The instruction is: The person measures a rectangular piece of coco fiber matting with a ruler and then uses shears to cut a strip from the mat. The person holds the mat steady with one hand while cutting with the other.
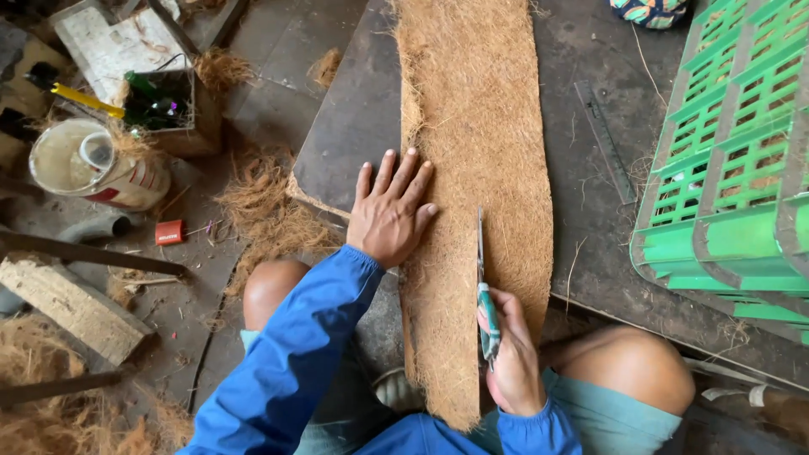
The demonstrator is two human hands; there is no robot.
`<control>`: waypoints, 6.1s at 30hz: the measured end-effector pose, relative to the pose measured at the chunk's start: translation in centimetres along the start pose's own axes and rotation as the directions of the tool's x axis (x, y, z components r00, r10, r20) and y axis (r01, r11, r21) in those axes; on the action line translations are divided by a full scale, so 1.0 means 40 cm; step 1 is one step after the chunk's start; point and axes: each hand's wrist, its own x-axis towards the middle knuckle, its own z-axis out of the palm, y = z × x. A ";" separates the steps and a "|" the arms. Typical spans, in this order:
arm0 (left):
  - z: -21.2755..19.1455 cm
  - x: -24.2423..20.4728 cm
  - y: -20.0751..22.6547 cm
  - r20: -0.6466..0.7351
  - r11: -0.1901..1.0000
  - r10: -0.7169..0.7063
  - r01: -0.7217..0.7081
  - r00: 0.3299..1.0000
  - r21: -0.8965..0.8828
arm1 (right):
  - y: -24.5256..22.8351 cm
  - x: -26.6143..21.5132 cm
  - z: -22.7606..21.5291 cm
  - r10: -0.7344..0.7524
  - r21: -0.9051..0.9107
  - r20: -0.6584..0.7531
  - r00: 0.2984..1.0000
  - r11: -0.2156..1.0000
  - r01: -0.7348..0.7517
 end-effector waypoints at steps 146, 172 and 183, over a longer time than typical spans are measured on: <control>-0.129 -0.327 0.293 -0.054 0.532 0.715 -0.592 0.697 -0.605 | 0.026 0.006 -0.045 -0.040 -0.069 -0.088 0.995 0.997 0.034; -0.118 -0.333 0.312 -0.116 0.536 0.686 -0.607 0.718 -0.587 | 0.003 0.013 -0.013 -0.092 -0.181 -0.044 0.995 0.980 0.083; -0.120 -0.350 0.316 -0.105 0.553 0.686 -0.611 0.720 -0.566 | -0.004 0.030 -0.003 -0.092 -0.147 -0.088 0.992 0.986 0.079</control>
